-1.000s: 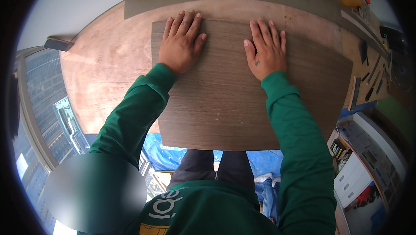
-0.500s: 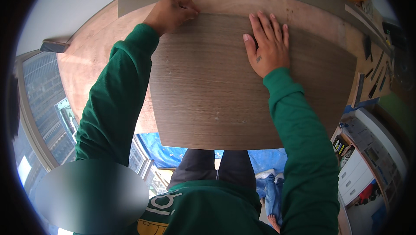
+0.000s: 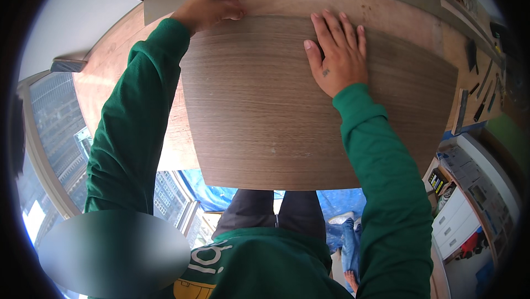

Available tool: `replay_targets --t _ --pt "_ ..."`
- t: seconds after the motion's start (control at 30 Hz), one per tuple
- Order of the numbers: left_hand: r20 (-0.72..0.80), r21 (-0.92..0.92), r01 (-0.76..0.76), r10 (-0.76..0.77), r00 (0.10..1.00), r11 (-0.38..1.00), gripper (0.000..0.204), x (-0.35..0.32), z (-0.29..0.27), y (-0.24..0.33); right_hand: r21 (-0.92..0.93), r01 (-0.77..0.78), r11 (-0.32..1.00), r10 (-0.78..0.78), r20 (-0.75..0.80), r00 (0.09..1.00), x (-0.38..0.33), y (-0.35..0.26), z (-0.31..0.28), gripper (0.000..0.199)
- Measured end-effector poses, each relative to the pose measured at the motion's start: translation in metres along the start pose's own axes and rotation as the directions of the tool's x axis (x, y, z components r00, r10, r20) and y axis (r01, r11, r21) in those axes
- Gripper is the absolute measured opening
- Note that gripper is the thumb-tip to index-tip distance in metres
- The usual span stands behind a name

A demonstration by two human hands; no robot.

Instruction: The person handles large white cabinet panels and wooden trim pieces, aligning and fitting trim onto panel edges. They move panels between a workbench and wall, and coordinate with coworkers during the assembly process.

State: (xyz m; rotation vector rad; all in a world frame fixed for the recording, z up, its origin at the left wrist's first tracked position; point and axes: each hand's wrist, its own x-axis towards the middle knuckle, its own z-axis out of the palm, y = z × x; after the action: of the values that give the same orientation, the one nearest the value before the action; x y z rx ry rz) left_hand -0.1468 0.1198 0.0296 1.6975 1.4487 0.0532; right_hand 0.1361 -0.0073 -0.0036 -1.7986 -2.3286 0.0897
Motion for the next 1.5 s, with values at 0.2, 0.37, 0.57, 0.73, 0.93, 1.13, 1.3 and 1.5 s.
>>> replay_targets --t 0.2,0.37,0.57,0.73,0.93,1.13,1.3,1.5 --pt "-0.053 0.069 -0.046 0.05 0.997 0.997 0.027 0.007 0.02 0.017 -0.011 -0.004 1.0 0.004 0.006 1.0 0.0 0.0 -0.001 0.052" --pt "-0.058 0.058 -0.06 0.063 0.996 0.997 0.03 0.005 0.015 0.007 0.002 0.0 1.0 0.0 0.002 1.0 0.0 0.0 -0.001 0.052" --pt "-0.015 -0.007 -0.074 0.074 0.997 0.997 0.035 0.014 0.022 0.015 -0.003 -0.008 1.0 0.008 0.016 1.0 0.0 0.0 -0.001 0.052" --pt "-0.051 0.0 -0.065 0.065 0.997 0.998 0.034 0.012 0.029 0.03 0.003 -0.015 1.0 0.015 0.019 1.0 0.001 0.0 -0.002 0.052" --pt "-0.03 0.039 0.067 -0.066 0.997 0.997 0.032 -0.003 -0.008 -0.008 0.005 -0.026 1.0 0.026 0.047 0.999 0.001 0.0 -0.003 0.052" --pt "-0.042 -0.016 -0.045 0.044 0.998 0.999 0.03 0.011 0.032 0.024 0.051 -0.043 0.998 0.043 0.013 0.999 0.001 0.001 -0.002 0.061" --pt "-0.068 0.059 -0.103 0.107 0.992 0.993 0.028 0.027 0.063 0.073 0.088 -0.054 0.995 0.056 -0.028 0.998 -0.001 0.003 0.002 0.067" --pt "-0.014 0.441 -0.278 0.316 0.949 0.853 0.032 0.02 0.114 0.1 0.121 -0.065 0.991 0.072 -0.059 0.996 0.0 0.007 0.004 0.061"
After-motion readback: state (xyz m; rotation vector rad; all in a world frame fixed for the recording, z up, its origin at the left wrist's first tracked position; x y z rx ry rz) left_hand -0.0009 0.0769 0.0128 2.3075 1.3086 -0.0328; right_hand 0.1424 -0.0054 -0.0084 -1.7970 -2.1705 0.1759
